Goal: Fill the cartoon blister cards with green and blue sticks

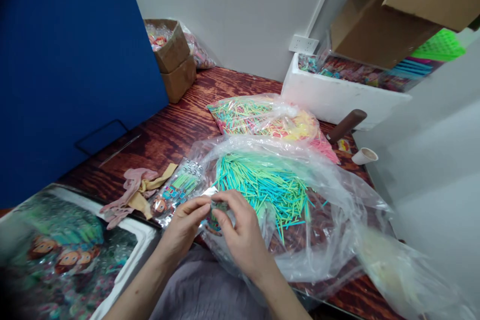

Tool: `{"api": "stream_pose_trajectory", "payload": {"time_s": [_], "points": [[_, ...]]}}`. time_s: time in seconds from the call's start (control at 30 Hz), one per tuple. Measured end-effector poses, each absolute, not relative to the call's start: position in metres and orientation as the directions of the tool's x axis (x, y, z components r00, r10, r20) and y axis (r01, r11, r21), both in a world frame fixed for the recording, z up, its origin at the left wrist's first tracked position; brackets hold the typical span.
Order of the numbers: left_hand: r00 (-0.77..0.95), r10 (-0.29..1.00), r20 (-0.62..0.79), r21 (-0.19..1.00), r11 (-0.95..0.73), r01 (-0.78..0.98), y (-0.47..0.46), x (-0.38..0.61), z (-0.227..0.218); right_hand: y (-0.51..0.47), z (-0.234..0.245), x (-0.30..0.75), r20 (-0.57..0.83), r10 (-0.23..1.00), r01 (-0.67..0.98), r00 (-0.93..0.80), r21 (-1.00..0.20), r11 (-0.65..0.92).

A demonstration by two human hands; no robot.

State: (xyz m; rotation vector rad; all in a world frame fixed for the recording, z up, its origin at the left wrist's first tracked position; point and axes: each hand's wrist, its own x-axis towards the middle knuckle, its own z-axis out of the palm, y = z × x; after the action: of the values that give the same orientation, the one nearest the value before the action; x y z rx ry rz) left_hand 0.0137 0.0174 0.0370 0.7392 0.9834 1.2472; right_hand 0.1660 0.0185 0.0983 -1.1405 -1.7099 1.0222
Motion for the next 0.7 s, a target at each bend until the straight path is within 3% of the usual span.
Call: {"api": "stream_pose_trajectory", "payload": {"time_s": [0.33, 0.5, 0.6, 0.7], "points": [[-0.076, 0.969, -0.236, 0.892, 0.185, -0.412, 0.014, -0.004, 0.037, 0.011, 0.082, 0.152, 0.221, 0.927, 0.281, -0.304, -0.909, 0.309], [-0.101, 0.982, -0.156, 0.948, 0.121, -0.293, 0.012, -0.017, 0.045, 0.0, 0.08, 0.144, 0.243, 0.955, 0.225, -0.168, -0.934, 0.277], [-0.103, 0.994, -0.047, 0.987, 0.031, -0.156, 0.011, -0.023, 0.051, 0.0, 0.089, 0.14, 0.216, 0.942, 0.198, -0.258, -0.942, 0.271], [-0.107, 0.994, -0.028, 0.996, 0.019, -0.082, 0.012, -0.032, 0.055, 0.009, 0.092, 0.142, 0.172, 0.912, 0.126, -0.372, -0.964, 0.233]]}}
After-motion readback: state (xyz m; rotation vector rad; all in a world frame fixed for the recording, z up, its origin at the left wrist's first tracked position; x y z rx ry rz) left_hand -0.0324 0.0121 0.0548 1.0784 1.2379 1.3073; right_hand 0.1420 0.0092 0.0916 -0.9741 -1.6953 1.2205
